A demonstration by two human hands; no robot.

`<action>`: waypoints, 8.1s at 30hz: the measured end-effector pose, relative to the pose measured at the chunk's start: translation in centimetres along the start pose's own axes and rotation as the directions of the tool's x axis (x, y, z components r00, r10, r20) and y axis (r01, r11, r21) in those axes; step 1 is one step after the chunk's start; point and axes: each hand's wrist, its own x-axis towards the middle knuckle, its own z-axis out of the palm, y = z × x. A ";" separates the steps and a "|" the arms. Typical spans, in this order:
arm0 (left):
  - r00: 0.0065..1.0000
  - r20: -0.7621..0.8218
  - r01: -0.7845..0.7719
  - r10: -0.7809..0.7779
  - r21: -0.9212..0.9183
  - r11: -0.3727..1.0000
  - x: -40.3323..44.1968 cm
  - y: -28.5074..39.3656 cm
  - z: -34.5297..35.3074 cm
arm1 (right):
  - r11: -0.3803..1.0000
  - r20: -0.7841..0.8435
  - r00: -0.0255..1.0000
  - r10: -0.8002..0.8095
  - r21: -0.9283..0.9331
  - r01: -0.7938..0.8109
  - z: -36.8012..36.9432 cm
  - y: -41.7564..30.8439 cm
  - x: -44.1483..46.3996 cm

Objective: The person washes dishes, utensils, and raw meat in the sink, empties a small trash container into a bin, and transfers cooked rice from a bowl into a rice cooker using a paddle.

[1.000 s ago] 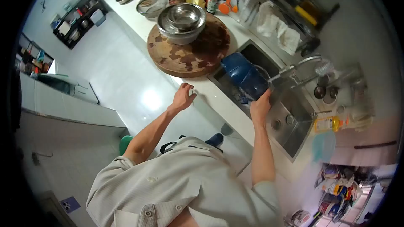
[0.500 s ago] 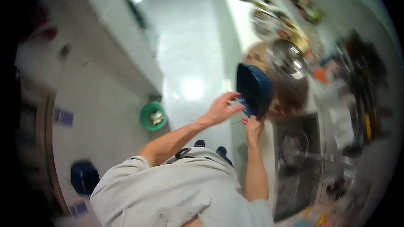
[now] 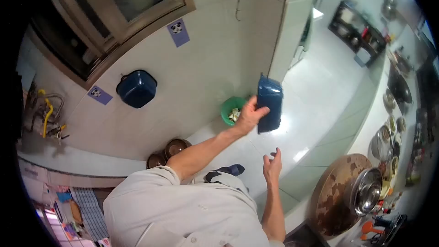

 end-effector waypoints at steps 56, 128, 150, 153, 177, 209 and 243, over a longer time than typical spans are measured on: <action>0.861 -0.327 -0.320 0.389 0.246 0.915 24.9 3.5 -21.0 | 0.892 0.157 0.931 0.328 -0.377 -0.251 1.2 11.3 -2.5; 0.860 -0.393 -0.283 0.326 0.166 0.945 24.2 6.1 -22.7 | 0.762 0.351 0.789 -0.505 -0.247 0.598 0.7 -25.6 31.7; 0.853 -0.439 -0.278 0.282 0.074 0.958 24.6 5.2 -19.5 | 0.614 0.273 0.570 -0.775 0.115 0.781 6.3 -30.6 42.3; 0.857 -0.421 -0.291 0.298 0.082 0.953 24.9 5.2 -19.5 | 0.565 0.221 0.538 -0.813 0.082 0.821 6.5 -30.1 43.2; 0.864 -0.420 -0.236 0.276 0.146 0.961 24.1 4.5 -17.5 | 0.578 0.197 0.551 -0.811 0.126 0.806 6.5 -27.6 45.2; 0.777 -0.587 -0.136 0.226 0.195 0.971 25.1 3.4 -19.2 | 0.581 0.241 0.542 -0.805 0.132 0.803 7.4 -28.4 46.8; 0.703 -0.615 -0.359 0.357 0.127 0.925 26.5 5.0 -11.6 | 0.578 0.169 0.556 -0.814 0.138 0.804 5.5 -29.6 49.1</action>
